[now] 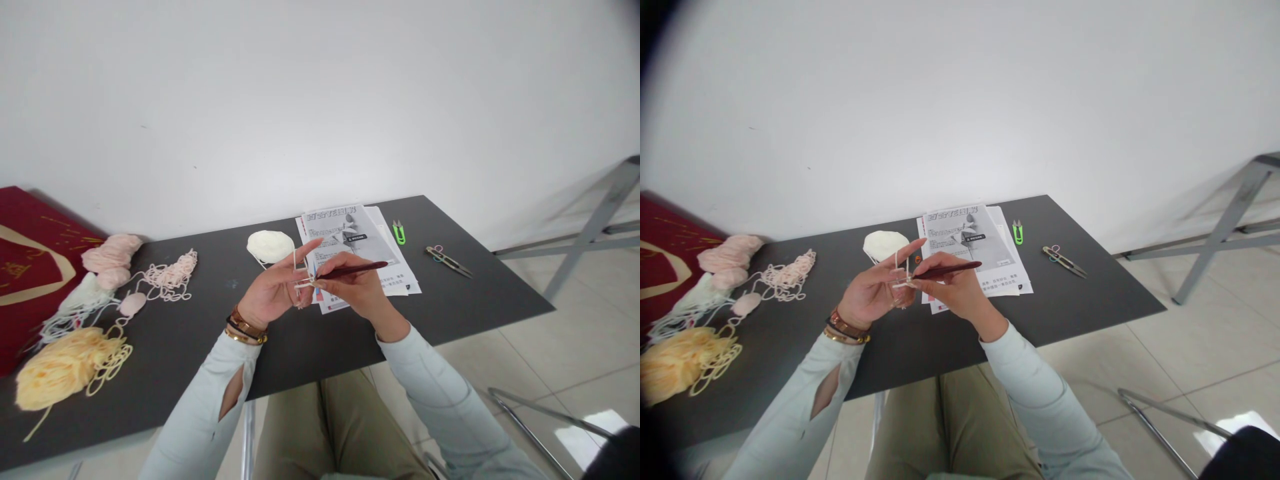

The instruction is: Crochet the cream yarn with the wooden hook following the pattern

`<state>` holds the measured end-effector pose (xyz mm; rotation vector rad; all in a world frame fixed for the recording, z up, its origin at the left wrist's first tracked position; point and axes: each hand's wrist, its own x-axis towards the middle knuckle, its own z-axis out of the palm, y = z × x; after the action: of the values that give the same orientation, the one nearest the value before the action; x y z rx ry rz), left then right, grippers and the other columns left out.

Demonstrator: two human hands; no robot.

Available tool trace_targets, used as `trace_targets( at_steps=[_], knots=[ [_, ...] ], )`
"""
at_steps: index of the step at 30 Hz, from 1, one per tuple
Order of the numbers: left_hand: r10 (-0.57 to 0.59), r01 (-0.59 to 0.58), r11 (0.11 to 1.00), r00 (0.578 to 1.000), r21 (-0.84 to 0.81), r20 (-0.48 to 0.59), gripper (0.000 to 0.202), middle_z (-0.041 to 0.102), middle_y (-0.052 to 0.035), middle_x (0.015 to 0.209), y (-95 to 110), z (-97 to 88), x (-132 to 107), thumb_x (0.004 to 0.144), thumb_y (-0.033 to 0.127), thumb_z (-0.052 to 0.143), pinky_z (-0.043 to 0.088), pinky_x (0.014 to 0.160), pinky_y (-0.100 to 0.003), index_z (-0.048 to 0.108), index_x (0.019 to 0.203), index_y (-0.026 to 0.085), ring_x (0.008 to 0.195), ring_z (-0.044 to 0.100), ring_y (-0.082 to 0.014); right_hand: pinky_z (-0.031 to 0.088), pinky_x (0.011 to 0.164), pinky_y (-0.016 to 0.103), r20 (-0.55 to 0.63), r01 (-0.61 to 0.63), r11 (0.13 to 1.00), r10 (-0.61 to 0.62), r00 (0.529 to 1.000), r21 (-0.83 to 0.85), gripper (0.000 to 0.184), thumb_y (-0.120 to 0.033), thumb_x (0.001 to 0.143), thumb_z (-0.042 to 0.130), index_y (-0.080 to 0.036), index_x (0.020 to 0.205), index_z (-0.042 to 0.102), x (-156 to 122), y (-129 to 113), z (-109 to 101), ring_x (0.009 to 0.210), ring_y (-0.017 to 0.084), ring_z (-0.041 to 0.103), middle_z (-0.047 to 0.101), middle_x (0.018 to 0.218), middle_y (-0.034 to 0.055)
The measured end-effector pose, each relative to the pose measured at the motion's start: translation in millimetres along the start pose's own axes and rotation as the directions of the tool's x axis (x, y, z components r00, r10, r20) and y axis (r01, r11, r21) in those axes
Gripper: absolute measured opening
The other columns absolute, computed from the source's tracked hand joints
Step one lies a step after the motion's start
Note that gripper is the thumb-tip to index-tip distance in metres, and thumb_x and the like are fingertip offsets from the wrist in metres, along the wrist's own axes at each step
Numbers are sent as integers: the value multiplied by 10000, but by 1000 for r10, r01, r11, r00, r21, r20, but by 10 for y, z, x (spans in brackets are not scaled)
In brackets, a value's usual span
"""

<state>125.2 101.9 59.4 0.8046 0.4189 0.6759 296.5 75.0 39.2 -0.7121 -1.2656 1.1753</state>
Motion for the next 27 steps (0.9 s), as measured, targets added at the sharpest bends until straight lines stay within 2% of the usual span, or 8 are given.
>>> trace_targets(
  at_steps=[3, 6, 11, 15, 18, 21, 24, 27],
  knots=[
    [-31, 30, 998, 999, -51, -13, 666, 556, 14, 648, 5, -16, -9, 775, 106, 594, 361, 483, -212, 404, 1400, 232, 482, 480, -79, 520, 673, 298, 32, 27, 999, -26, 999, -34, 173, -210, 682, 788, -229, 808, 672, -12, 9, -10, 736, 147, 640, 667, 795, -6],
    [-79, 79, 996, 997, -44, 1, 613, 537, 11, 679, 16, -48, -11, 772, 130, 621, 305, 442, -186, 466, 1357, 229, 459, 423, -50, 517, 640, 296, 55, 11, 999, -9, 998, -32, 170, -221, 694, 781, -228, 817, 664, -19, 8, -12, 709, 149, 638, 674, 792, 0],
    [-127, 128, 992, 991, -6, 48, 563, 486, 27, 656, 37, -98, -15, 788, 169, 640, 257, 425, -170, 499, 1329, 228, 434, 319, -24, 521, 635, 301, 79, 29, 996, -22, 997, -90, 151, -250, 703, 773, -223, 808, 668, -14, -13, -12, 690, 150, 626, 670, 771, 5],
    [-125, 127, 991, 992, -49, 34, 557, 454, 36, 666, 38, -107, -22, 772, 134, 653, 225, 426, -156, 517, 1306, 217, 455, 305, -20, 535, 655, 313, 46, 3, 1000, -2, 999, -29, 168, -250, 684, 787, -223, 797, 665, -7, 1, -2, 697, 152, 631, 664, 771, 3],
    [-70, 71, 996, 997, -56, 25, 648, 445, 47, 649, 28, -85, -29, 747, 89, 659, 261, 455, -168, 473, 1347, 252, 469, 323, -32, 544, 634, 308, 19, -43, 998, 42, 999, 56, 195, -241, 659, 803, -227, 787, 657, 5, 15, 2, 672, 147, 630, 661, 748, -9],
    [31, -31, 999, 1000, -32, 2, 729, 493, 34, 676, 16, -48, -31, 722, 73, 662, 352, 539, -212, 425, 1385, 262, 529, 416, -65, 538, 633, 285, 19, -64, 993, 62, 998, 102, 198, -212, 644, 812, -224, 769, 659, 18, 23, 5, 677, 137, 633, 659, 737, -16],
    [144, -143, 989, 989, 34, -18, 759, 538, 18, 688, 6, -10, -28, 710, 71, 655, 404, 631, -255, 406, 1402, 258, 630, 506, -115, 536, 599, 280, 30, -96, 985, 93, 995, 140, 207, -217, 637, 816, -221, 771, 658, 22, 34, 19, 640, 131, 629, 656, 728, -20],
    [241, -240, 968, 970, 68, -9, 775, 532, 25, 639, -5, 15, -20, 696, 81, 658, 420, 652, -269, 398, 1410, 238, 638, 515, -130, 529, 560, 272, 27, -119, 980, 117, 993, 161, 222, -231, 633, 820, -219, 778, 652, 18, 46, 36, 587, 120, 612, 647, 709, -29]
  ],
)
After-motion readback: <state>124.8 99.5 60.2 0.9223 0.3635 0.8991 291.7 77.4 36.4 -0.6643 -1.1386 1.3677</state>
